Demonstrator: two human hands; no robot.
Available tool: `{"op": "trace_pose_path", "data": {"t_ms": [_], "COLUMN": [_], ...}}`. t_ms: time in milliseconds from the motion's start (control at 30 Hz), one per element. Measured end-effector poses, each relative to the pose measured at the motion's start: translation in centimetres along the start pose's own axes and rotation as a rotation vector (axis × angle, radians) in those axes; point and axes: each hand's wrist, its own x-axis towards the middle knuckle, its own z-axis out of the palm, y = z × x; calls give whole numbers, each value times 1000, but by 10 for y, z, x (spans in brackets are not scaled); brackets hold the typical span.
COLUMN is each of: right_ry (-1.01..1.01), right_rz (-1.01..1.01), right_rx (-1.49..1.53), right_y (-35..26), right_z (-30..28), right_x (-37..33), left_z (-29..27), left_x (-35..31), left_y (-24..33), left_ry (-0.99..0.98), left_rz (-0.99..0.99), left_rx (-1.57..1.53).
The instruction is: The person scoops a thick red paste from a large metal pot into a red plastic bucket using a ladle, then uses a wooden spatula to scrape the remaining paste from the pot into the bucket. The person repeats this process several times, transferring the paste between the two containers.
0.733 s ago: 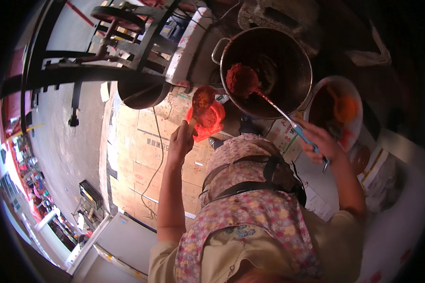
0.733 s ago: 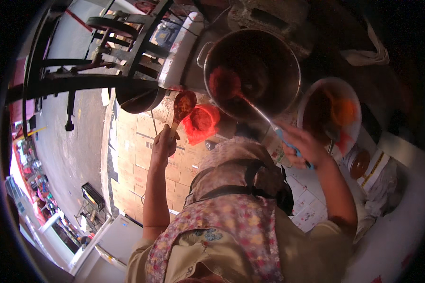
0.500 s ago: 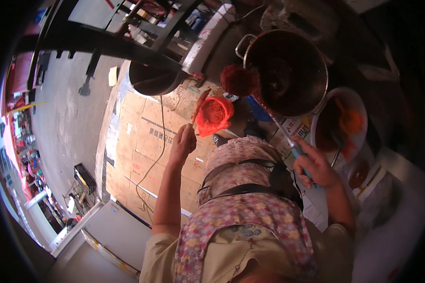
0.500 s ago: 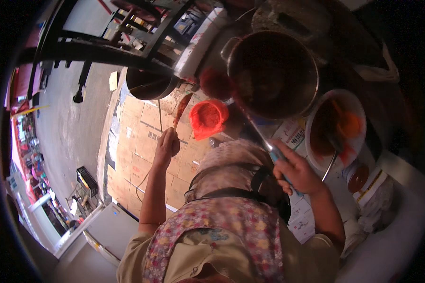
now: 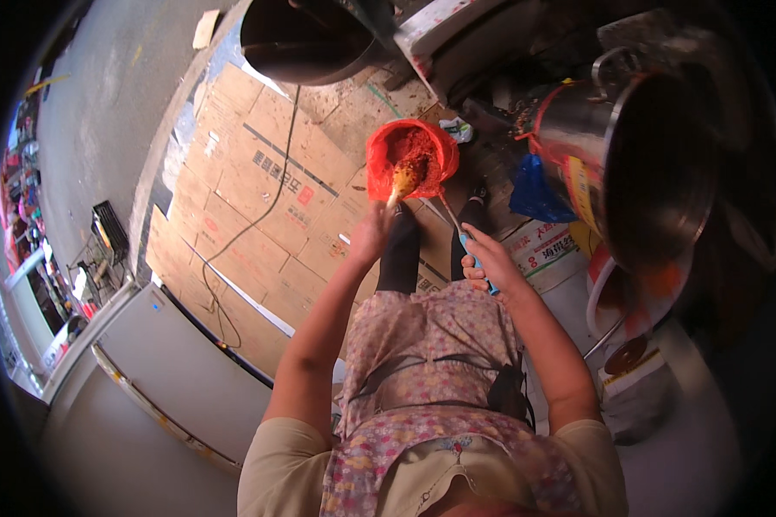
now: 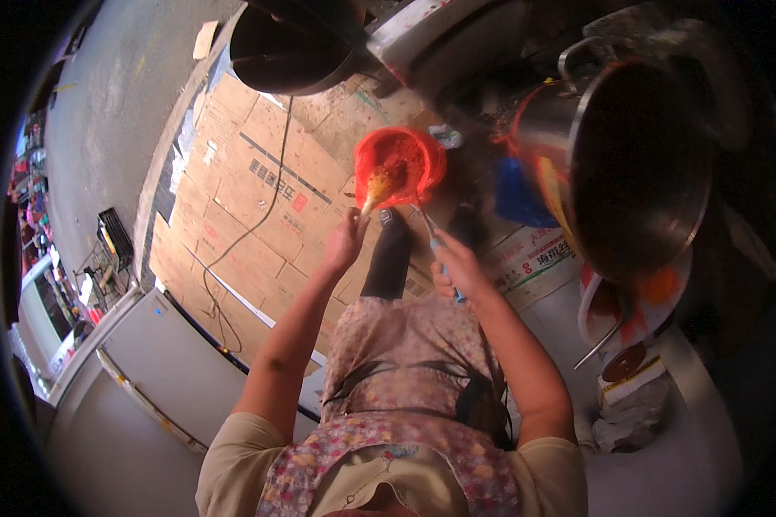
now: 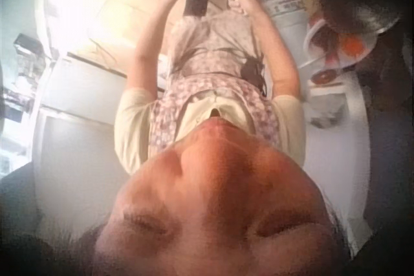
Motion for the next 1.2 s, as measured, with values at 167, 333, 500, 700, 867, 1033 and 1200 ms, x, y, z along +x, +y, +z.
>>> {"op": "trace_pose_path", "data": {"t_ms": [167,333,500,700,867,1033,1200], "right_ry": [22,63,66,14,69,136,178], "right_rz": [116,196,197,190,124,-3,43], "right_rx": [24,93,109,83,70,-94,-91], "right_y": [11,17,13,-4,1,16,16], "right_z": [-20,-41,-51,-55,-53,-40,-27], "right_x": [68,106,129,144,167,187,194], "left_z": [50,96,119,121,138,158,169], "left_x": [48,73,91,121,149,146,132], "left_y": [-55,-88,-95,-108,-122,-116,-97], "left_ry": [-87,-197,-239,-252,-74,64,60], "left_rz": [99,100,88,157,105,-70,-88], "left_rx": [54,91,63,150,269,190,65]}}
